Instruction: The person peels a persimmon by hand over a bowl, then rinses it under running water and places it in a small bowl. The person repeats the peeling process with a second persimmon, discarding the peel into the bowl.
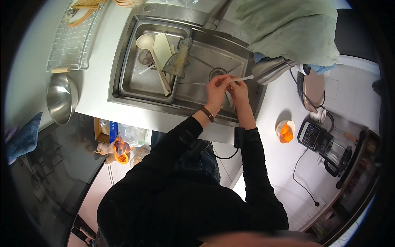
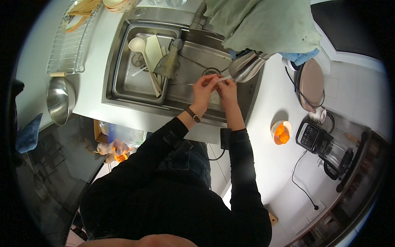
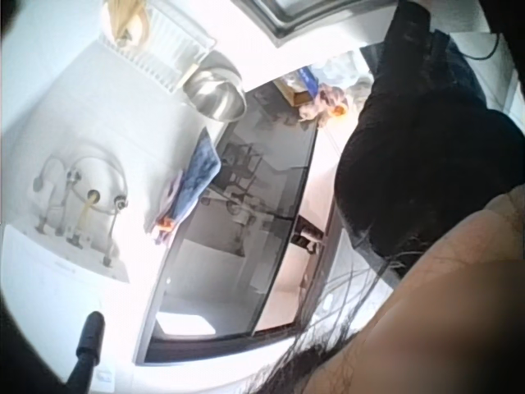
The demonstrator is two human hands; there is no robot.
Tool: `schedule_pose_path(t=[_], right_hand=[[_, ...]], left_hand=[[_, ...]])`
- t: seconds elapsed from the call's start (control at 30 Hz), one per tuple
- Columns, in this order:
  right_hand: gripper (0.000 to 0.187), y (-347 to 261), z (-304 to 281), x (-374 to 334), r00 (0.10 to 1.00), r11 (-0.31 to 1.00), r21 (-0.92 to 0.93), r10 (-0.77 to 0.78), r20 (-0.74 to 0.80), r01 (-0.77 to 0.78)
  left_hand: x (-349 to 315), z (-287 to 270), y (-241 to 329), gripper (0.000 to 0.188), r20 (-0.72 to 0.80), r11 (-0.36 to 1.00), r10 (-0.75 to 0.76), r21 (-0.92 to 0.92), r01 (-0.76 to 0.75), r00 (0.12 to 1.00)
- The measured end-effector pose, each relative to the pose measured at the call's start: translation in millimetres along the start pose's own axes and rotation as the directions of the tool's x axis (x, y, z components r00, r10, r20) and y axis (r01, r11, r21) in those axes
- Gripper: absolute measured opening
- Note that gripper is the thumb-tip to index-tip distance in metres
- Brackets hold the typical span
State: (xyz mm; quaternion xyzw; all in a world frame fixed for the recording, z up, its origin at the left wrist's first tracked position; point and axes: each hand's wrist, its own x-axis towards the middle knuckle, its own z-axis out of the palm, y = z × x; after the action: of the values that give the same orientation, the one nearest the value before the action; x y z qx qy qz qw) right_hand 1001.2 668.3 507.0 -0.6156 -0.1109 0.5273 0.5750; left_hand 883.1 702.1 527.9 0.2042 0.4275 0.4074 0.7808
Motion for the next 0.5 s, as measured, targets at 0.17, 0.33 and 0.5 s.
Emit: schedule_pose_path(t=[0.17, 0.33, 0.5], right_hand=[[0.017, -1, -5, -5, 0.999, 0.998, 0.036, 0.048, 0.025, -0.048], [0.026, 4, 9, -12, 0.972, 0.938, -0.261, -0.201, 0.125, 0.228], [0.029, 5, 13, -3, 0.914, 0.703, -0.584, -0.293, 0.281, 0.405]], left_hand=[[11, -5, -8, 0.015, -0.005, 0.998, -0.056, -0.018, 0.056, 0.998], [17, -8, -17, 0.022, -0.092, 0.914, -0.363, -0.232, 0.334, 0.927], [9, 4, -17, 0.028, -0.035, 0.950, -0.312, -0.006, 0.312, 0.949]])
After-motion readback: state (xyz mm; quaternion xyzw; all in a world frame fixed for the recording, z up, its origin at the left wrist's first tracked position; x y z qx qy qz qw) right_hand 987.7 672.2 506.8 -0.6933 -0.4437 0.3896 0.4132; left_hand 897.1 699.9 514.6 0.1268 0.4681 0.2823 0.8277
